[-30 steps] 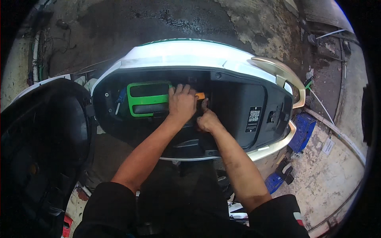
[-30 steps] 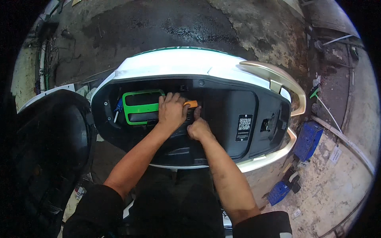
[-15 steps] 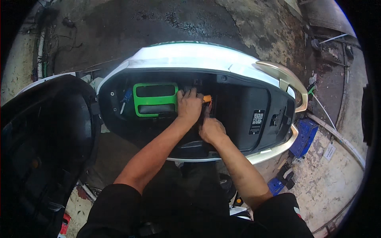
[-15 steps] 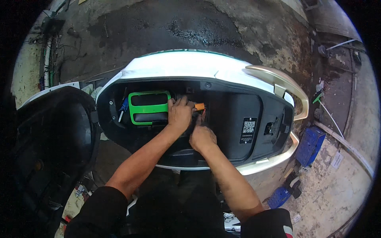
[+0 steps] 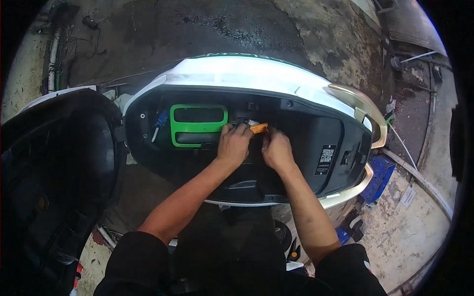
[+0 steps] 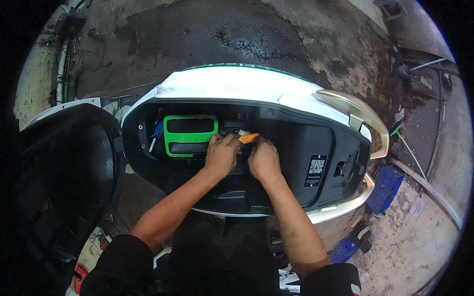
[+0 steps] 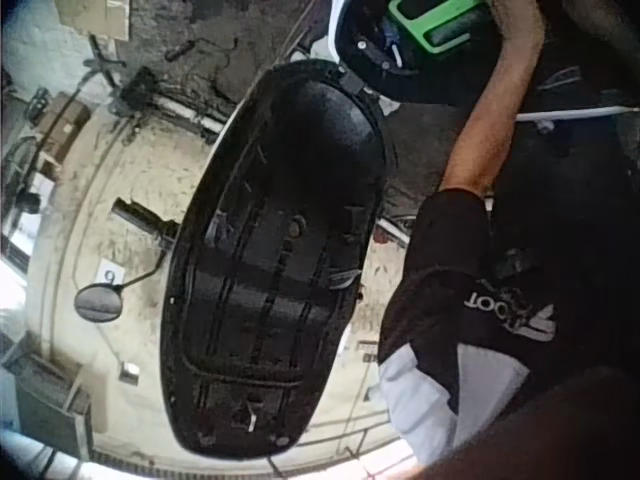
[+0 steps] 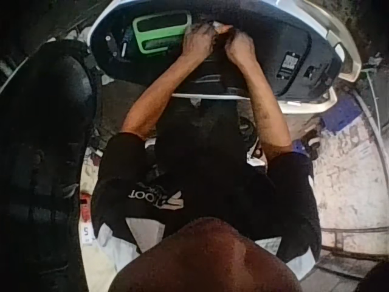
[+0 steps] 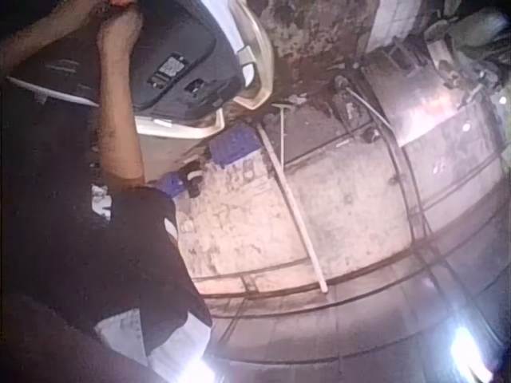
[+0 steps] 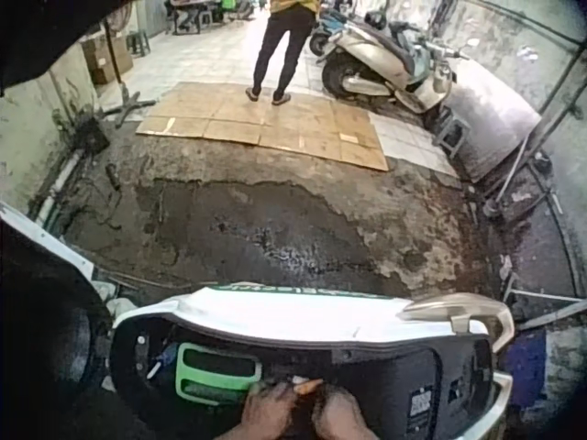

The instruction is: The person works on the internal components of a white electric scooter by hand and using a screwdriver. The person first manipulates a fuse and wiring harness near the battery, then picks up a green-handled screwdriver to tighten or loosen a screw on a component within the storage compartment before setting the tool down.

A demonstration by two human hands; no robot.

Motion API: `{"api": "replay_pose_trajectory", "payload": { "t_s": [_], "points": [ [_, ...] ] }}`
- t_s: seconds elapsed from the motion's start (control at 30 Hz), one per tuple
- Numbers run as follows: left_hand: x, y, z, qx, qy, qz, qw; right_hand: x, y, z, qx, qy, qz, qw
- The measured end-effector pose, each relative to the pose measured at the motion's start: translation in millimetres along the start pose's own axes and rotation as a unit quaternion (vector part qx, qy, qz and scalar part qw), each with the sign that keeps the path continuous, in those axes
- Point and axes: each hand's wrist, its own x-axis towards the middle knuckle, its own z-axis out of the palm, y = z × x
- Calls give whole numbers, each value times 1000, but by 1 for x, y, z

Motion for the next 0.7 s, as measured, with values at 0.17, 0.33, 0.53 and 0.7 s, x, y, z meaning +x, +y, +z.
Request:
{"api": "replay_pose_trajectory", "payload": {
  "t_s": [0.17, 0.33, 0.53, 0.7],
  "points": [
    [-7, 5, -7, -66, -11, -81, 994, 17, -17, -2, 25, 7, 38, 999],
    [-10, -8, -5, -3, -20, -39, 999, 23, -24, -4, -1, -47, 37, 998],
    [-2, -7, -3, 70, -102, -14, 992, 28, -23, -2, -82, -108, 64, 989],
    [-13, -11, -29, -47, -101, -75, 991, 25, -13, 3, -90, -95, 75, 989]
  ]
}}
